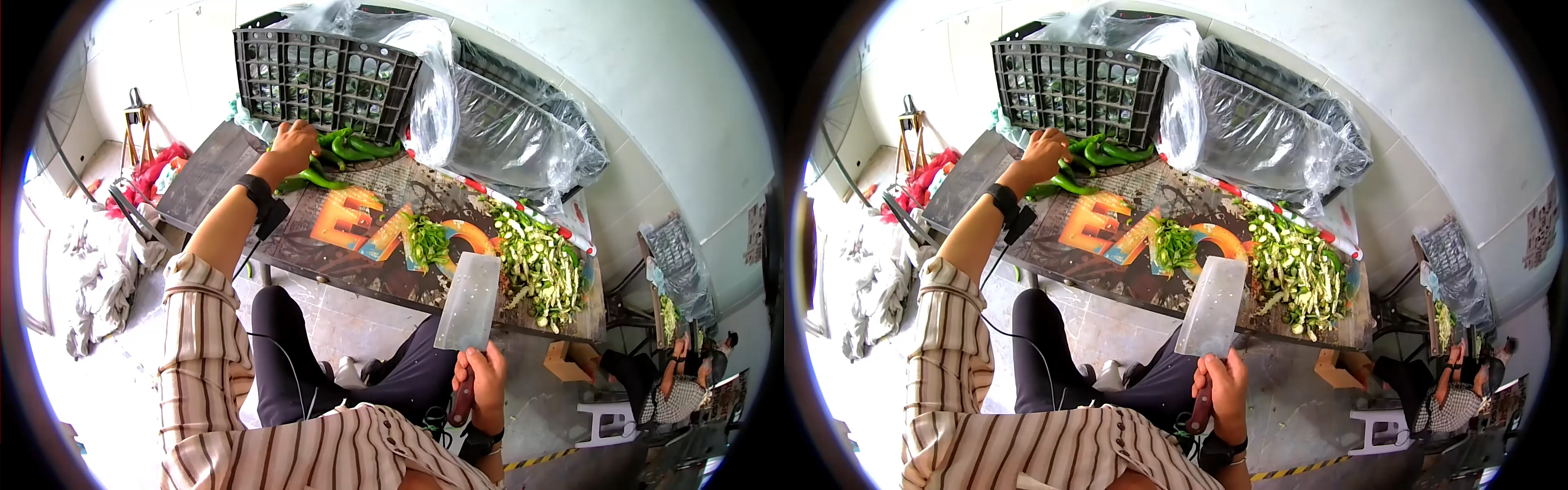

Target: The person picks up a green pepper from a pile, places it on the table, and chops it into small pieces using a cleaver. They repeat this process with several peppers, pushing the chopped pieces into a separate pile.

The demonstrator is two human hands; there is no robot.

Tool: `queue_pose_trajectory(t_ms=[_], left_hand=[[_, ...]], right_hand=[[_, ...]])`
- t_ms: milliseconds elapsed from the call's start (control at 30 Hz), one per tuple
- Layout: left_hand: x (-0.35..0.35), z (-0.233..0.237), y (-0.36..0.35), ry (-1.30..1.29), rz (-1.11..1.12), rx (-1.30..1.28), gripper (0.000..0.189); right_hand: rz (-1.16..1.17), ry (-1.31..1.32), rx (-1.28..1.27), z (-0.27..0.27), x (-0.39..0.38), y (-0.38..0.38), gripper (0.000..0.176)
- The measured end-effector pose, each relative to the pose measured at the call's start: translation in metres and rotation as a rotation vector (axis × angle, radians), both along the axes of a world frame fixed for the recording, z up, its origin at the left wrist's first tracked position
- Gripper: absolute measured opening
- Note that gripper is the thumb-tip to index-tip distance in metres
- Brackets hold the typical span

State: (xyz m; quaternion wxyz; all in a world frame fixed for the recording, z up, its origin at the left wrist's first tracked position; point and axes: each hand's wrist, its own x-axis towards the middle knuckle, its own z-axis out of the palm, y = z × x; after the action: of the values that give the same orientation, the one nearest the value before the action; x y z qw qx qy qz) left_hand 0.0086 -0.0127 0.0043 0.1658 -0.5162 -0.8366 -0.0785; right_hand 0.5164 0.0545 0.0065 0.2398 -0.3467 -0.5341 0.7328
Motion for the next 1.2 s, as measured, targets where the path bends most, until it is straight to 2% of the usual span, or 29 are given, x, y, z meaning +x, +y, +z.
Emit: queue_pose_trajectory(t_ms=[133, 233, 333, 433, 500, 567, 633, 767, 967, 1000, 1067, 1100, 1167, 1200], left_hand=[[-0.003, -0.002, 0.004, -0.005, -0.002, -0.015, 0.021], [0.0, 0.0, 0.0, -0.036, -0.088, 0.072, 0.021], [0.017, 0.016, -0.006, -0.048, -0.076, 0.375, 0.023], [0.051, 0.038, -0.014, -0.018, -0.179, 0.466, 0.021], [0.078, 0.032, -0.016, 0.038, -0.268, 0.449, 0.018], [0.114, 0.031, -0.029, -0.042, -0.369, 0.373, 0.018], [0.134, 0.011, -0.036, 0.013, -0.46, 0.364, 0.023], [0.165, -0.012, -0.058, -0.129, -0.496, 0.347, 0.029], [0.178, -0.032, -0.071, -0.241, -0.398, 0.532, 0.012], [0.182, -0.033, -0.071, -0.243, -0.31, 0.549, 0.012], [0.187, -0.039, -0.064, -0.249, -0.135, 0.593, 0.024], [0.19, -0.038, -0.06, -0.252, -0.126, 0.601, 0.024], [0.194, -0.035, -0.052, -0.197, 0.094, 0.56, 0.031], [0.194, -0.038, -0.048, -0.185, 0.133, 0.567, 0.035]], right_hand=[[-0.009, 0.036, -0.017, -0.005, 0.004, 0.001, 0.012], [-0.016, 0.039, -0.027, -0.006, 0.007, 0.002, 0.011], [-0.02, 0.028, -0.034, -0.005, 0.007, 0.004, 0.01], [-0.017, 0.025, -0.024, -0.005, 0.003, 0.004, 0.01], [0.007, 0.059, -0.009, -0.007, 0.001, 0.006, 0.01], [0.008, 0.053, -0.012, -0.006, -0.003, 0.005, 0.011], [0.011, 0.04, -0.01, -0.003, -0.007, 0.004, 0.011], [0.09, 0.024, 0.036, 0.001, -0.012, 0.005, 0.011], [0.22, 0.051, 0.189, -0.004, -0.026, 0.012, 0.009], [0.224, 0.028, 0.207, -0.002, -0.031, 0.013, 0.009], [0.236, -0.025, 0.25, 0.004, -0.041, 0.014, 0.011], [0.244, -0.03, 0.255, 0.006, -0.046, 0.015, 0.011], [0.277, -0.065, 0.324, 0.009, -0.056, 0.016, 0.01], [0.293, -0.058, 0.357, 0.008, -0.06, 0.018, 0.009]])
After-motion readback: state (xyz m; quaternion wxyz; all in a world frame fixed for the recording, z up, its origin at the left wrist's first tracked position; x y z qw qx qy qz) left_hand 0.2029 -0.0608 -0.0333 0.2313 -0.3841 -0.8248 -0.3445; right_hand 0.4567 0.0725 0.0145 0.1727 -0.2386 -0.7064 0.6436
